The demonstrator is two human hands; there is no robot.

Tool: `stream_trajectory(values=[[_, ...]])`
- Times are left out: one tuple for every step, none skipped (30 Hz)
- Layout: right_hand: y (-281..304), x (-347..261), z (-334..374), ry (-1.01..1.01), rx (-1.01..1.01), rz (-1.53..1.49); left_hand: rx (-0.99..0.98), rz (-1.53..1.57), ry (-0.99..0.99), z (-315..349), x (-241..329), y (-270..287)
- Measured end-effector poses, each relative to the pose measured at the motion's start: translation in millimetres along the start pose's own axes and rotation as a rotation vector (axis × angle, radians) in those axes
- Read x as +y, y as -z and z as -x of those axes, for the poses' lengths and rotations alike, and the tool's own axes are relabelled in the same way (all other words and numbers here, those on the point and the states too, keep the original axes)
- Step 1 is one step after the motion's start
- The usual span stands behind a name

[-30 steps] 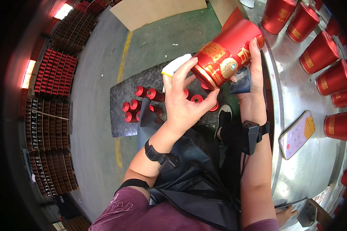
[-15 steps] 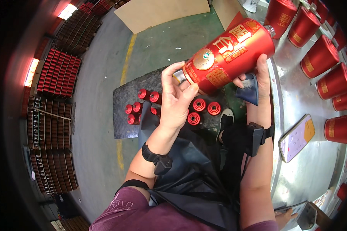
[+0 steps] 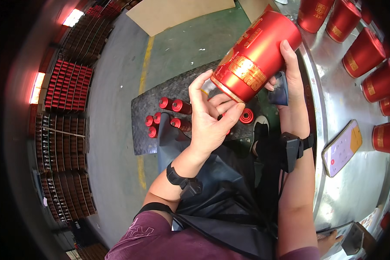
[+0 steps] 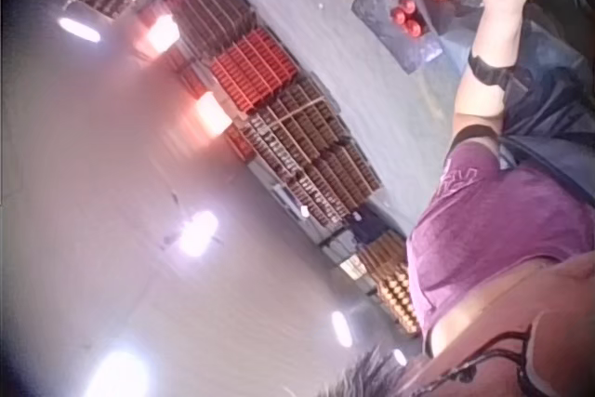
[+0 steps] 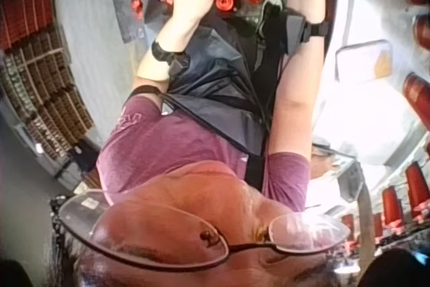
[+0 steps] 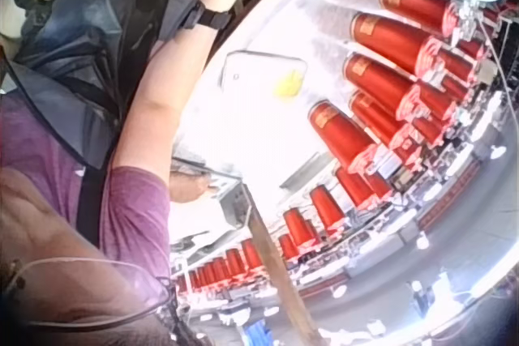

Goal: Inspecting and wiping red metal canisters in a production or warehouse facility.

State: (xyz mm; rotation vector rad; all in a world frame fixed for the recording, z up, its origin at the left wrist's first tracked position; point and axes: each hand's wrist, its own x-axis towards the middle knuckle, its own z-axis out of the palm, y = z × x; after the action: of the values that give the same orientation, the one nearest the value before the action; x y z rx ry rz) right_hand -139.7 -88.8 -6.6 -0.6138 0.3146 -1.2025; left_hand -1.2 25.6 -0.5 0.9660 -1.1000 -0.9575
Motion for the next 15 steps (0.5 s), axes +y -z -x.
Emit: stream_trajectory(values=[[-0.1, 0.0, -0.5, -0.002, 0.012, -0.012, 0.038, -0.039, 0.031, -0.4, 0.6, -2.0], [0.3, -0.4, -0.6, -0.004, 0.025, -0.023, 0.035, -0.059, 0.023, -0.6, -0.2, -3.4], [1.0, -1.6, -0.2, -0.003, 0.014, -0.021, 0.033, -0.079, 0.016, -0.7, -1.2, -4.7], [1.0, -2.3, 0.0, -0.002, 0.002, -0.023, 0.031, -0.101, 0.009, -0.7, -1.3, -4.9], [0.6, -3.4, 0.2, -0.002, -0.009, -0.024, 0.008, -0.156, -0.024, -1.3, -0.6, -5.0], [-1.4, -4.5, 0.0, 0.009, 0.005, -0.023, -0.015, -0.211, -0.058, -2.6, 0.4, -5.2], [-4.4, -5.7, 0.1, 0.021, 0.022, -0.02, -0.041, -0.263, -0.089, -3.6, 0.0, -5.5], [-5.1, -6.1, 0.3, 0.033, 0.039, -0.018, -0.026, -0.304, -0.137, -4.4, -1.7, -6.3], [-2.5, -5.6, 0.2, 0.031, 0.033, -0.006, -0.011, -0.344, -0.186, -5.1, -4.2, -7.4], [0.5, -5.4, -0.4, 0.03, 0.027, 0.006, 0.004, -0.383, -0.236, -5.7, -6.0, -8.2], [2.9, -5.2, -0.5, 0.03, 0.021, 0.019, 0.0, -0.429, -0.268, -5.7, -7.7, -7.6], [3.9, -4.7, -0.1, 0.026, 0.028, 0.014, -0.004, -0.475, -0.299, -5.4, -9.6, -6.5], [3.6, -4.0, -0.2, 0.022, 0.033, 0.009, -0.006, -0.522, -0.333, -5.6, -10.3, -6.0], [3.5, -3.7, -0.1, 0.018, 0.037, 0.004, -0.01, -0.514, -0.352, -6.4, -10.6, -6.4], [3.6, -4.3, 0.4, 0.027, 0.039, 0.008, -0.015, -0.506, -0.371, -7.2, -11.1, -7.1]])
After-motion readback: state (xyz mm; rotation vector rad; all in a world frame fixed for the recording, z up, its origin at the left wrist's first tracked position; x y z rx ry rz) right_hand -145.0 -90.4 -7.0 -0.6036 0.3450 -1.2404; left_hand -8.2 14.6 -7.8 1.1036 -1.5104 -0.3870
